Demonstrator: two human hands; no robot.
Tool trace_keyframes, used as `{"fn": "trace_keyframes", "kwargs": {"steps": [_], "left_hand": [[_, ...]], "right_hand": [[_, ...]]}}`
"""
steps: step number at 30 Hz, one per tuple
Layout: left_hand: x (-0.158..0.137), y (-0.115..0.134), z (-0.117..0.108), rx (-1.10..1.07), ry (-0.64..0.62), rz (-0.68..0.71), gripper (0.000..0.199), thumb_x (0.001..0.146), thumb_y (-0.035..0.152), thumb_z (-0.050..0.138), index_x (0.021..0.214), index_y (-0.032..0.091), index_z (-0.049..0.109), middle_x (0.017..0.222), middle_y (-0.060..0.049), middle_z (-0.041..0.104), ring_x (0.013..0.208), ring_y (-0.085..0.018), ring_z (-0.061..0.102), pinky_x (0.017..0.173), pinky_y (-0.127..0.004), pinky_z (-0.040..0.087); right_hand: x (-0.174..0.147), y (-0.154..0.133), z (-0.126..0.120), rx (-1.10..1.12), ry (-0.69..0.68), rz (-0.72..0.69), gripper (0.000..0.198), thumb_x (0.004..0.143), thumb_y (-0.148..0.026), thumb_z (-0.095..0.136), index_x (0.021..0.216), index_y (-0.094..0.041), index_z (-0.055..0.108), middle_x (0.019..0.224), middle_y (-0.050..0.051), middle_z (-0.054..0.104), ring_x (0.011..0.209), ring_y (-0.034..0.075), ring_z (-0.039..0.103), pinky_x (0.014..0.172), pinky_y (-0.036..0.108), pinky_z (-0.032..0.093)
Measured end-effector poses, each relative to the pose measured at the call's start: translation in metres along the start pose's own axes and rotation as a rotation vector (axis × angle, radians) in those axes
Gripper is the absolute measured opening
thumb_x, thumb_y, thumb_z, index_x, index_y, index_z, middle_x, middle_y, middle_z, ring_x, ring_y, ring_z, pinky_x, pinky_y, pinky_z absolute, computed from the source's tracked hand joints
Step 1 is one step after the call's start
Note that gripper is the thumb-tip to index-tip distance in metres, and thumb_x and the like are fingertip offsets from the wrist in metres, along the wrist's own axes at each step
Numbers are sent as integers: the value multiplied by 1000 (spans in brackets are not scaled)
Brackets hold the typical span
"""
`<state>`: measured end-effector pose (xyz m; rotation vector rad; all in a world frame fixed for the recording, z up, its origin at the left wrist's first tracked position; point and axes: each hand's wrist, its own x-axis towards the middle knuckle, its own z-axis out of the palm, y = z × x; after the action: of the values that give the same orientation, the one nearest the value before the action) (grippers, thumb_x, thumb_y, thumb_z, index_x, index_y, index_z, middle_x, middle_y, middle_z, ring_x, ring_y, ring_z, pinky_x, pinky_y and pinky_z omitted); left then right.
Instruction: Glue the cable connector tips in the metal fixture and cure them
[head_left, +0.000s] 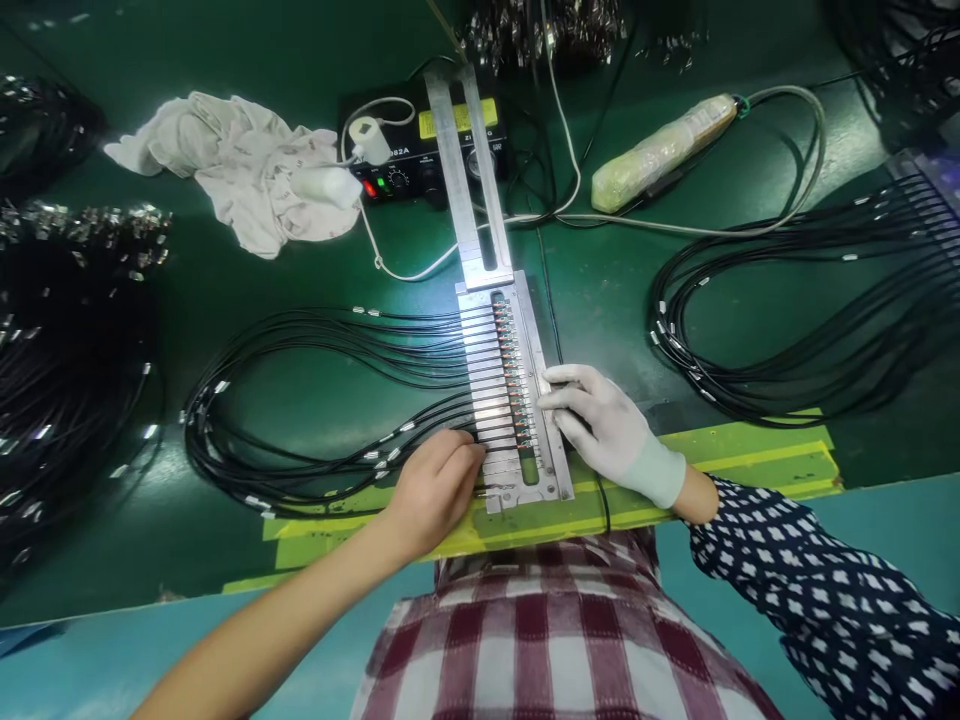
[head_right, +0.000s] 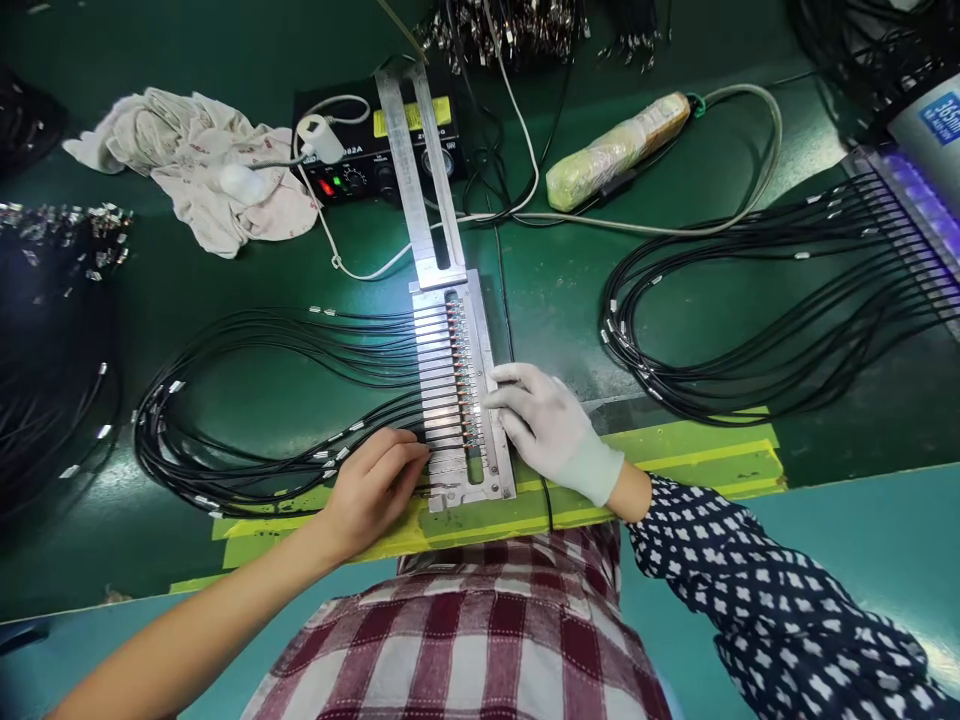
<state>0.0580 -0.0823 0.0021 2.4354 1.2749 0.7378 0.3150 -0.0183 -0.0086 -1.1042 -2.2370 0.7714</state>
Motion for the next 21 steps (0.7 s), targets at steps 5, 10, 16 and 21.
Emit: {"fn": "trace_keyframes", "kwargs": {"steps": [5,10,16,21], "left_hand": [[2,-5,0,-22,-35,59,25,89,1,52,109,13,59,91,-8,61,82,-16,55,71,-27,49],[-4,-8,-3,43,-27,105,34,90,3,48,118,16,62,96,-9,62,89,-18,56,75,-30,47],[-23,-2,-6,293,-109,92,43,90,5,46,130,15,60,91,-9,61,80,-19,49,68,-31,36],[-19,1,-4,357,-125,111,38,91,9,47,127,14,61,87,-8,64,77,-20,50,67,-32,32]], "right_hand": [[1,-1,0,6,6,0,18,97,-18,49,106,-21,65,126,9,56,116,27,56,95,49,50],[0,3,0,20,8,-15,22,95,-15,49,109,-22,65,128,10,54,116,26,55,94,47,49],[-15,1,-4,-140,-43,-263,49,75,-3,47,114,-26,64,133,8,55,113,28,54,92,50,41],[-18,-5,-6,-278,-75,-367,47,75,-1,48,114,-21,65,122,9,63,107,26,55,94,47,39]]}}
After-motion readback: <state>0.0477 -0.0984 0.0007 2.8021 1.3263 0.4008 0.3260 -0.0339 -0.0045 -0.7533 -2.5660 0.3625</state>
